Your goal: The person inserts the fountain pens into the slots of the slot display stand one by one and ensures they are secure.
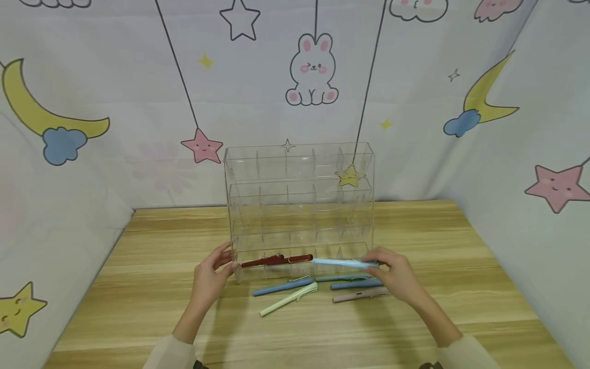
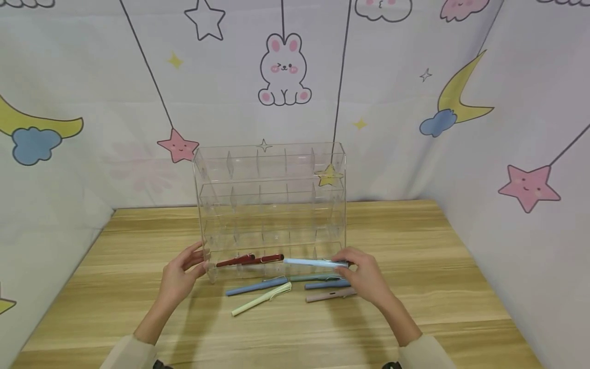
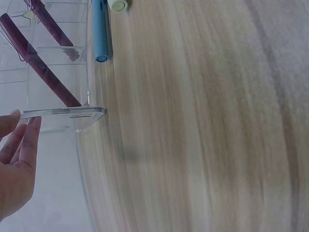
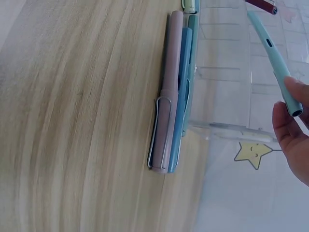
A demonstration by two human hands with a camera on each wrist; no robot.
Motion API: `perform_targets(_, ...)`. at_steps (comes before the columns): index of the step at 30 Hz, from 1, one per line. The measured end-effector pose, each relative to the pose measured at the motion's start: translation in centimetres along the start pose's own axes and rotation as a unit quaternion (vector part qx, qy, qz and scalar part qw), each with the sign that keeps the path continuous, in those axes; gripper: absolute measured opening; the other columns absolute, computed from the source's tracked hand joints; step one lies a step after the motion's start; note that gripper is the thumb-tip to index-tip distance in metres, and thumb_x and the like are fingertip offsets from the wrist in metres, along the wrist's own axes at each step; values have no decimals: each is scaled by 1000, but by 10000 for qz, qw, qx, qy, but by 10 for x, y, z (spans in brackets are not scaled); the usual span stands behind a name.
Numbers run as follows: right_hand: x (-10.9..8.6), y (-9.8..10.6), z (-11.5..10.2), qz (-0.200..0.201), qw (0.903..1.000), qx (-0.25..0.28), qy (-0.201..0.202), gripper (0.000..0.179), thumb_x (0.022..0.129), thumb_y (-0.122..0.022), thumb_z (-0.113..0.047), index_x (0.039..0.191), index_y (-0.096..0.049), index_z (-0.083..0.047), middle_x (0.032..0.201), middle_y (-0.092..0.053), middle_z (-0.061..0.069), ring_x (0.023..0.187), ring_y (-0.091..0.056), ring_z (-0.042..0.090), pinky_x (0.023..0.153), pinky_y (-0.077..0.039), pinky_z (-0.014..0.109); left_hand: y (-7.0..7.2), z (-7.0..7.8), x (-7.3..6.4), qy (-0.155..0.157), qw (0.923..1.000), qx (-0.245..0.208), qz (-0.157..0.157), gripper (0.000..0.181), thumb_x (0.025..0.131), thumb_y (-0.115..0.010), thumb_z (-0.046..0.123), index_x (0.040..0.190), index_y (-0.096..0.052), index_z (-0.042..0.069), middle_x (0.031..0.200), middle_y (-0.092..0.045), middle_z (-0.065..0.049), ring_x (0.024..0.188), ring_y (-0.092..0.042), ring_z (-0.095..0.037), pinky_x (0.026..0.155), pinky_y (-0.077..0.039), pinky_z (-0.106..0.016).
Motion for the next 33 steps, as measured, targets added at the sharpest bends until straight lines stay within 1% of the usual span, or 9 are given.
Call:
perform_targets(2,3,-2,-1,22,9999,-74,-78,23,70,-71,10,89,-68,-4,89,-65,4,77,-61,17,63,-52,26,0,0,0,9,10000,7,0,51,80,-64,-9,128,-50,0,109,-60,-23,100,-59,-34,74,-54,-25)
perform_targets(5,7,-6,-1,-36,9997,-83,-227,21,71,-71,8,88,-68,-5,89,-65,2,76,-59,13,63,-51,25,0,-1,0,8,10000,34,3,50,80,-64,-9,127,-50,0,109,-61,-23,100,-60,-34,74,-54,-25)
perform_targets(6,8,-9,4,-60,9995,-91,-289,21,72,-72,7,88,-68,-6,90,-64,0,77,-58,11,64,-52,25,0,-1,0,-1,10000,33,9,50,80,-64,-9,127,-50,0,108,-61,-23,100,-60,-34,74,-54,-25)
perform_targets(10,14,-16,2,-120,9991,-126,-399,21,71,-71,8,89,-68,-1,90,-64,4,74,-58,12,63,-52,27,0,-1,0,25,10000,8,12,50,80,-64,-10,127,-50,-1,109,-61,-23,100,-60,-34,74,-53,-25)
perform_targets(16,22,-25,0,-45,9994,-56,-342,22,71,-71,10,91,-66,3,88,-64,6,72,-58,14,60,-52,25,0,0,0,88,10000,14,5,50,80,-64,-9,127,-50,0,109,-60,-23,101,-59,-34,74,-53,-25)
perform_targets(18,24,-28,-1,-9,9997,-3,-254,23,70,-71,11,91,-66,4,87,-64,7,71,-58,14,60,-52,24,0,1,0,99,9999,12,10,50,80,-64,-9,128,-50,0,109,-60,-23,100,-59,-34,74,-53,-25)
perform_targets(23,29,-35,-4,44,9999,40,-129,23,69,-72,11,90,-66,4,86,-65,9,70,-58,15,60,-52,24,0,1,0,107,9999,-23,16,51,80,-64,-10,128,-50,-1,110,-60,-24,100,-60,-34,74,-54,-25)
perform_targets(28,34,-42,-7,57,9999,-7,-137,24,68,-73,10,90,-67,2,87,-65,9,70,-58,16,60,-51,23,0,1,0,143,9999,-26,1,51,80,-63,-10,128,-50,0,110,-60,-24,100,-59,-34,74,-54,-24)
perform_targets(33,37,-50,-10,-66,9997,-29,-247,23,70,-73,8,92,-67,3,87,-64,8,72,-57,17,62,-51,24,-1,0,0,193,9998,-44,8,51,80,-63,-9,128,-50,1,111,-60,-23,101,-59,-34,74,-53,-24)
Point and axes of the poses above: each hand's wrist, its own x-axis towards the middle knuckle, its own y-axis out of the back of the hand, z = x × y, the point moved 4 cm from there along x, towards the middle knuckle
